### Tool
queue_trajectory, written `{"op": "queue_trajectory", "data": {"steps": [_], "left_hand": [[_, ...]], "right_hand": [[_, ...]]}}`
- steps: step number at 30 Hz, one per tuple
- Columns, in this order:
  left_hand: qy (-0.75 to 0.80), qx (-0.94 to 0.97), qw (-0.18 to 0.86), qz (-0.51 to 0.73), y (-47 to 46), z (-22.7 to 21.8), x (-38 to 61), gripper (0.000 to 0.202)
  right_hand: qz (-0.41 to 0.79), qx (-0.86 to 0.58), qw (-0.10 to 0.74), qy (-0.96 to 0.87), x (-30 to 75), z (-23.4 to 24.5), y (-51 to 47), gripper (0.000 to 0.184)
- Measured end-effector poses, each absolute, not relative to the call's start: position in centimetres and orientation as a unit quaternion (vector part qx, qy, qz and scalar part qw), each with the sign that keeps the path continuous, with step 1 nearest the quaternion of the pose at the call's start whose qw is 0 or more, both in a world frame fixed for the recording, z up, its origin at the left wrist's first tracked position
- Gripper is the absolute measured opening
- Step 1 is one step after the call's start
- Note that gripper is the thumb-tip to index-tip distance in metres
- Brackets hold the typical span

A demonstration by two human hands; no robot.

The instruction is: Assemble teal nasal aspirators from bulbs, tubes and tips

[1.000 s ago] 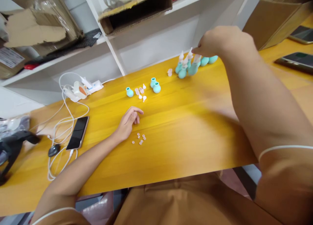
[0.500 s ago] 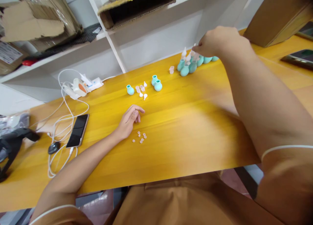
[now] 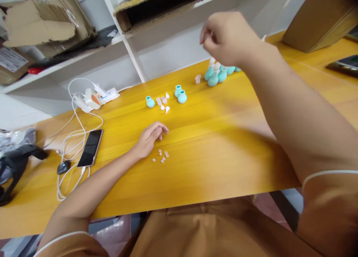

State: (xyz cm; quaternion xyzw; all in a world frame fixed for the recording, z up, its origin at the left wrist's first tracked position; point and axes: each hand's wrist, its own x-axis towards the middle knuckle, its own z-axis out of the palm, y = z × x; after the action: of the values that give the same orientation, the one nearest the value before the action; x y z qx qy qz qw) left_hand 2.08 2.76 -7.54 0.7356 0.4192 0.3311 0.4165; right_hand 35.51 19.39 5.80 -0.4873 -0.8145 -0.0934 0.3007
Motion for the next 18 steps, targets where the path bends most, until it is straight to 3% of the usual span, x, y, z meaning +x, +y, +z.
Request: {"op": "queue_trajectory", "data": {"steps": [4,10,18], "left_hand": [[0.315,0.83,0.392,0.24,2.7,-6.7,2.1,0.015],[0.238,0.934,0.249,0.094,1.8,-5.5,2.9,0.037],[0.236,0.929,0.265,0.1,1.9,-5.7,3.1,0.031]], "right_hand": [[-0.059,-0.371,0.232,-0.897,32.2,5.2,18.1,0.03],[-0.037,-0.291,0.08,-0.953,27.3,1.1,17.0,0.029],[-0.059,-0.26,0.009,-0.964,25.5,-1.7,16.3,0.023]]}}
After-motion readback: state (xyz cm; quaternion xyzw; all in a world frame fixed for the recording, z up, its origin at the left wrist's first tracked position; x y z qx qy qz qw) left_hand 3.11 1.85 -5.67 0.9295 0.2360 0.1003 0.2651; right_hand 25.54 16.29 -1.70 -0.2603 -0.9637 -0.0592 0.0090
